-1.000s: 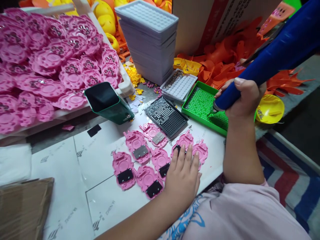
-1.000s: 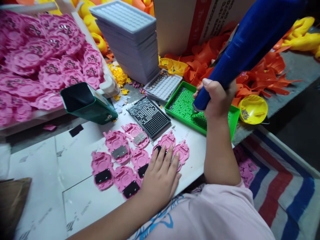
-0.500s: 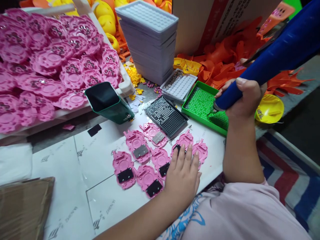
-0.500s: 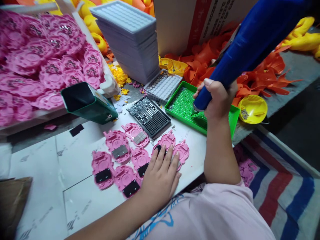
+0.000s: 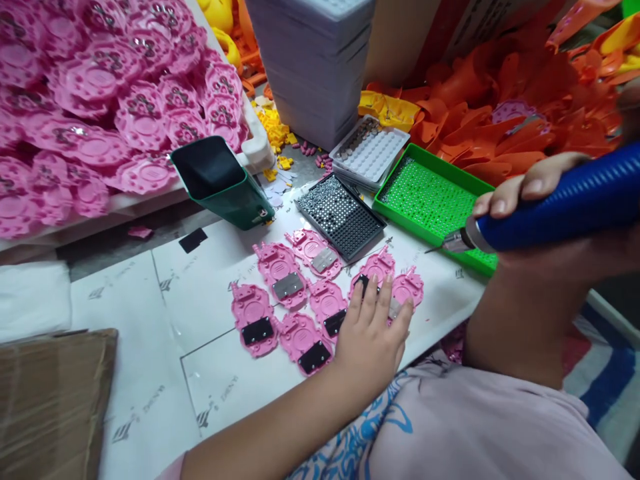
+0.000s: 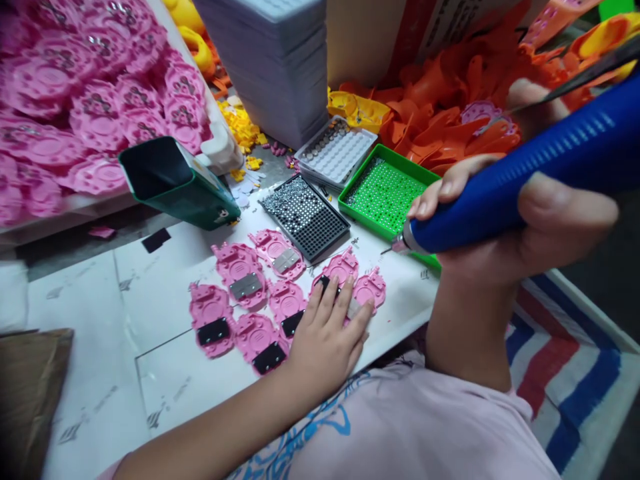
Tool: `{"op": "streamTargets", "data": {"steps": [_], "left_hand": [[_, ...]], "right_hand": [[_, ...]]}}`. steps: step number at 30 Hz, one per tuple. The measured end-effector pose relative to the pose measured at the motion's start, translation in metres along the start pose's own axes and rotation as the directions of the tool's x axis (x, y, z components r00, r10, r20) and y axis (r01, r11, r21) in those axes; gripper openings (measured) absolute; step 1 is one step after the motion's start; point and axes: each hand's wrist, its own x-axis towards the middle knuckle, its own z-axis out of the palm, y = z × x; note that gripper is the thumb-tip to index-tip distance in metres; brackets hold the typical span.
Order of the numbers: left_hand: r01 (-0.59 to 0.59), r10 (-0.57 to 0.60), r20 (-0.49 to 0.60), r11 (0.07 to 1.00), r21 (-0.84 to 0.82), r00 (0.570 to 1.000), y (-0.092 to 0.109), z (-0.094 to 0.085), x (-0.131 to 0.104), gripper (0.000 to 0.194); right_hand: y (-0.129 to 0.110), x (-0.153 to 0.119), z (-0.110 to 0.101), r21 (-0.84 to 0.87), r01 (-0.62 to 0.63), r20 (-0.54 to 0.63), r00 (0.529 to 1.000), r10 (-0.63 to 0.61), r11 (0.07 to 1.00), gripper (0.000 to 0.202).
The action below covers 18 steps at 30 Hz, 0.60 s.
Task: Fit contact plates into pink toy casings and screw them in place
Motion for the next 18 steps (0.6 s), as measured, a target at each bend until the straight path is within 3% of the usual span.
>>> {"op": "streamTargets", "data": {"steps": [2, 7, 15, 18], "left_hand": [[0.001, -0.001, -0.014, 1.0, -0.013, 1.0, 0.0, 0.001, -0.001, 0.046], [0.004, -0.004, -0.033, 1.0, -0.024, 0.999, 0.001, 0.003, -0.001, 0.044], [0.002, -0.002, -0.021, 1.0, -0.003, 1.0, 0.001, 0.002, 0.0, 0.047], [0.002, -0.002, -0.003, 1.0, -0.003, 1.0, 0.001, 0.002, -0.001, 0.048]], "right_hand": [[-0.002, -0.013, -0.001, 0.027, -0.053, 0.081, 0.995, 0.051, 0.998, 0.043], [0.001, -0.037, -0.004, 0.076, -0.156, 0.17, 0.975, 0.142, 0.985, 0.033], [0.007, -0.041, 0.003, 0.02, -0.131, 0.0, 0.991, 0.131, 0.991, 0.03], [0.013, -0.04, 0.003, 0.037, -0.118, 0.0, 0.993, 0.118, 0.992, 0.025]]}}
